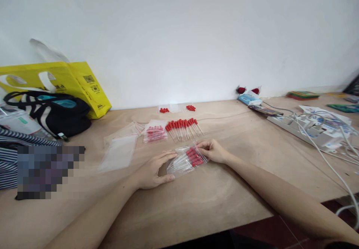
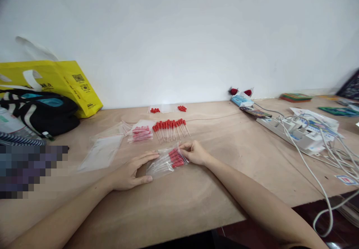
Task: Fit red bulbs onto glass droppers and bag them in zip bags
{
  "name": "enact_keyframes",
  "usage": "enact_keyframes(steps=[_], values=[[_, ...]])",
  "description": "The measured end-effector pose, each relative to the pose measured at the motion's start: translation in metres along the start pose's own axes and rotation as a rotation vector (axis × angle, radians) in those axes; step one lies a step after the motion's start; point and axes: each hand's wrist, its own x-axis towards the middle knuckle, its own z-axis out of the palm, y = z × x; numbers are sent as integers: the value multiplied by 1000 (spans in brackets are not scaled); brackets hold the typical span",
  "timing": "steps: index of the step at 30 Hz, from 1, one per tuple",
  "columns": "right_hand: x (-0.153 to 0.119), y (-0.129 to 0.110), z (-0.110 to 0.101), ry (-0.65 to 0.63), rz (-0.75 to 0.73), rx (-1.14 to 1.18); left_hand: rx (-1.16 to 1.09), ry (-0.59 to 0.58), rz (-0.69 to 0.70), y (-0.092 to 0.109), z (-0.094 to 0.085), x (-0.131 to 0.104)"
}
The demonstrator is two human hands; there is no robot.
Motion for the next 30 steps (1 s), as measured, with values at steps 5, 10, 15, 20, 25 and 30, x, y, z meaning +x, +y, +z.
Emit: enact_keyframes(steps=[5,10,15,20,25,30], values=[[2,1,-11,271,110,-179,-7,5,-2,-2,2,-1],[3,0,-6,154,81,-321,32,-6,20,-4,3,1],[-2,-8,2,58,145,139,59,-13,17,-2,4,1],[-5,-17,-21,147,97,364,146,169,-107,-6,-4,3],[4,-6,-70,494,34,408,453,481,-579,-42,-37,-9],[17,23,-100,903,68,341,465,263,-960,-75,-54,-26]])
